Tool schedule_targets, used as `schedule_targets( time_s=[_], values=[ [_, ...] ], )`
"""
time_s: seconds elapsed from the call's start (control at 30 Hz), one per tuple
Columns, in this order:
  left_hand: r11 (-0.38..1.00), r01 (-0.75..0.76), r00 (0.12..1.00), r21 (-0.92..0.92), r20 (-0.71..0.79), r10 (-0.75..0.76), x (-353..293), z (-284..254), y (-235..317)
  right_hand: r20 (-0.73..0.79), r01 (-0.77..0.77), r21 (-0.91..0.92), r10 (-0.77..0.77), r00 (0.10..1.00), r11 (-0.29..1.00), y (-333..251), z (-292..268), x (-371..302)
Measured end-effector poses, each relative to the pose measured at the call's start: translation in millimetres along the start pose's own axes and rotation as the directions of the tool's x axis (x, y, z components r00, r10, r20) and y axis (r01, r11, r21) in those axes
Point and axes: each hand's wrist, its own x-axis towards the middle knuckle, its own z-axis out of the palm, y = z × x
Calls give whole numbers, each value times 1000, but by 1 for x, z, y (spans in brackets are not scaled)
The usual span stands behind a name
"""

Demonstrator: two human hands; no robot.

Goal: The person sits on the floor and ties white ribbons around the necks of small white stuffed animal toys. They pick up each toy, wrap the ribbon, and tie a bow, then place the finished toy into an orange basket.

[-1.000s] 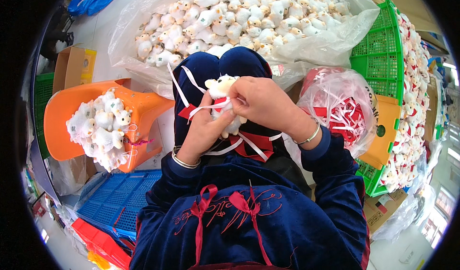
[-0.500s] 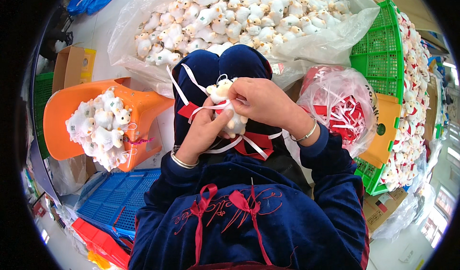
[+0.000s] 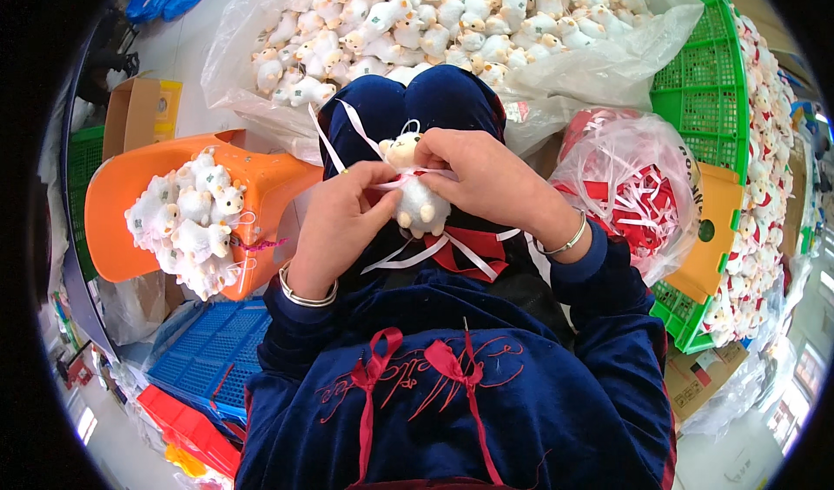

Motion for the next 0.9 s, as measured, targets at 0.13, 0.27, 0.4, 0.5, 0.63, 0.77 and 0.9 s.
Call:
schedule_targets(
  time_s=[0.13,0.27,0.4,0.5,0.63,0.77,0.9],
  values=[
    [998,-47,998,43,-32,48,2,3,-1,-24,-25,-29,25,999,999,0,2,-2],
    [998,-62,995,32,-78,65,1,6,-2,-65,-61,19,63,996,998,-2,7,-2],
    [996,-84,989,-24,-124,80,1,10,-5,-113,-88,39,92,989,995,1,8,0],
    [997,-64,990,-37,-126,59,1,11,-6,-145,-103,26,105,984,994,-1,8,3],
    [994,-95,988,-62,-127,87,1,13,-14,-190,-151,5,149,970,989,0,8,3],
    [994,-94,981,-49,-174,84,0,16,-19,-286,-79,-35,65,956,996,1,18,-2],
    [990,-133,967,-54,-225,118,1,19,-18,-244,126,-124,-154,957,984,-4,18,0]
  ],
)
